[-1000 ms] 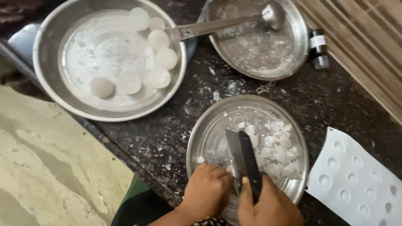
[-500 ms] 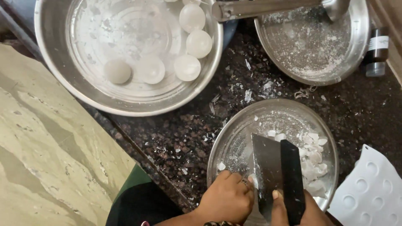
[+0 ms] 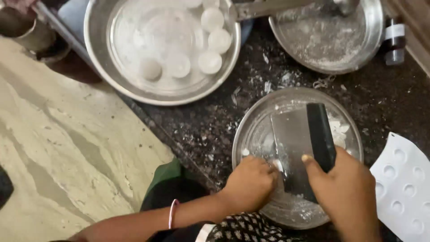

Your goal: The person cuts white wax blocks into smaller pieces on a metal plate using a dough scraper, transferring the cut pieces onto a plate with finished wax discs. They also handle and position white silicone molds on the counter.

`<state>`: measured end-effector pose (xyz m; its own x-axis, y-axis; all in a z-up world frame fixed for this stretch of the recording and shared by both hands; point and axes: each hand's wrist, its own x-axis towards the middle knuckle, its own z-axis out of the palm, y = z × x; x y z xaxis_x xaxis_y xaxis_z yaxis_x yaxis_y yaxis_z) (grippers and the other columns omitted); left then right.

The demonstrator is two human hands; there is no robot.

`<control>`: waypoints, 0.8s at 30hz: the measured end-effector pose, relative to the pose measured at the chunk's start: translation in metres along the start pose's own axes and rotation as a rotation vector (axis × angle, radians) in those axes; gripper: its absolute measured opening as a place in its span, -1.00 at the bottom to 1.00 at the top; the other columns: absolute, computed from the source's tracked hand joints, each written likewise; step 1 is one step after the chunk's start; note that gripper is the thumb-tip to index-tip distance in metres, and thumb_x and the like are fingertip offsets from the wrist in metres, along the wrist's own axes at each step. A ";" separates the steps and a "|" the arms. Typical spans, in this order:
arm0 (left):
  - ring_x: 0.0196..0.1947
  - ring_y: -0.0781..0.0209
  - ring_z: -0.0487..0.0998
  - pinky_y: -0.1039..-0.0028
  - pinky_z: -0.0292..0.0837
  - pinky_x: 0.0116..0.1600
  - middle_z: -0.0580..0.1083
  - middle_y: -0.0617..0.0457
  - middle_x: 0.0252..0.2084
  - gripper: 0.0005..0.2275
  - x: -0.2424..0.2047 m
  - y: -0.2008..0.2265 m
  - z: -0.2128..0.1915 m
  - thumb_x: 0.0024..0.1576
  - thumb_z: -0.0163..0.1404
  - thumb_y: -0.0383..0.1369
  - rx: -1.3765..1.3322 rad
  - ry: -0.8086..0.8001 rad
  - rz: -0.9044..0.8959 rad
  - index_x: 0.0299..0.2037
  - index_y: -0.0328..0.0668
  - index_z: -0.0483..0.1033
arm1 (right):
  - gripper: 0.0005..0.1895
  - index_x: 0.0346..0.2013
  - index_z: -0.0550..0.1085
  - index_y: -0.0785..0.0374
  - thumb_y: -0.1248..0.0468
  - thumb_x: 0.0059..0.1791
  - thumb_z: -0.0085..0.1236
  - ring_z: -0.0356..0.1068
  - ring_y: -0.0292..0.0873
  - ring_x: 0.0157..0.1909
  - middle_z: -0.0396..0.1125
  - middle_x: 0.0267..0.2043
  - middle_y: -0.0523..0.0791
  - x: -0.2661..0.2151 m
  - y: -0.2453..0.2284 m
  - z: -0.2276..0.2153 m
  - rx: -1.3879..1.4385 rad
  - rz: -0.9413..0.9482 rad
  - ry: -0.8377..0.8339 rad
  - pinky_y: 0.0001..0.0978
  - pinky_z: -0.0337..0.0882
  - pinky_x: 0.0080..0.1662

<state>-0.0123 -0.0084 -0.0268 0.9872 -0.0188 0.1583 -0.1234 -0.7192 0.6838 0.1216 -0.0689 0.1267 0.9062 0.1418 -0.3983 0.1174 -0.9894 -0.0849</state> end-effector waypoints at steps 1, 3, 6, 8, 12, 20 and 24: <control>-0.26 0.02 0.53 0.24 0.34 -0.17 0.52 -0.03 -0.31 -0.90 0.003 -0.005 -0.001 0.05 0.06 -0.36 0.035 0.019 0.020 -0.36 -0.21 0.59 | -0.64 -0.16 0.58 0.26 0.02 -0.02 0.24 0.48 0.13 -0.35 0.43 -0.46 0.08 0.004 0.007 0.008 0.025 -0.019 0.032 -0.03 0.50 -0.21; -0.20 0.01 0.53 0.24 0.33 -0.08 0.52 -0.02 -0.32 -0.91 0.017 -0.012 -0.009 -0.04 0.05 -0.38 0.088 0.202 0.078 -0.42 -0.19 0.57 | -0.63 -0.25 0.59 0.24 -0.01 -0.08 0.26 0.54 0.20 -0.29 0.50 -0.47 0.13 0.018 0.017 0.014 -0.056 -0.045 0.019 0.02 0.51 -0.14; -0.19 0.01 0.53 0.24 0.34 -0.04 0.51 0.01 -0.34 -0.92 0.019 -0.021 0.007 -0.04 0.04 -0.38 0.141 0.154 0.076 -0.44 -0.18 0.55 | -0.68 -0.24 0.58 0.13 0.01 -0.14 0.30 0.53 0.21 -0.28 0.49 -0.48 0.09 0.015 0.023 0.026 0.031 -0.076 0.095 0.05 0.48 -0.15; -0.20 0.00 0.53 0.23 0.34 -0.05 0.52 -0.02 -0.34 -0.92 0.019 -0.014 -0.003 -0.05 0.04 -0.38 0.120 0.132 0.061 -0.45 -0.18 0.55 | -0.68 -0.26 0.55 0.18 0.01 -0.11 0.25 0.51 0.23 -0.27 0.48 -0.46 0.11 0.001 0.015 0.029 -0.021 -0.132 0.140 0.07 0.47 -0.15; -0.24 -0.03 0.53 0.21 0.34 -0.07 0.52 -0.04 -0.36 -0.94 0.019 -0.002 -0.015 -0.06 0.05 -0.40 0.153 0.152 0.024 -0.48 -0.18 0.55 | -0.72 -0.26 0.51 0.22 0.08 -0.07 0.16 0.50 0.24 -0.27 0.48 -0.41 0.10 -0.015 0.000 0.033 -0.073 -0.207 0.141 0.07 0.46 -0.15; -0.31 -0.04 0.54 0.19 0.36 -0.14 0.51 -0.03 -0.39 -0.92 0.015 0.009 -0.024 0.05 0.06 -0.41 0.134 0.297 -0.013 -0.45 -0.21 0.55 | -0.71 -0.27 0.54 0.24 0.06 -0.07 0.22 0.53 0.05 -0.40 0.49 -0.49 0.03 0.011 0.031 0.010 0.115 -0.191 0.033 -0.07 0.46 -0.25; -0.31 -0.06 0.54 0.17 0.35 -0.17 0.49 -0.03 -0.44 -0.85 0.016 0.019 -0.037 0.09 0.10 -0.38 0.094 0.331 -0.035 -0.51 -0.21 0.51 | -0.68 -0.23 0.56 0.27 0.07 -0.07 0.28 0.48 -0.01 -0.49 0.45 -0.56 0.01 0.014 0.065 -0.001 0.282 -0.038 0.100 -0.14 0.41 -0.33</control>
<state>-0.0030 0.0036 0.0153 0.9024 0.2223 0.3692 -0.0652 -0.7764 0.6269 0.1429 -0.1316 0.1167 0.9406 0.1607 -0.2989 0.0472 -0.9341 -0.3538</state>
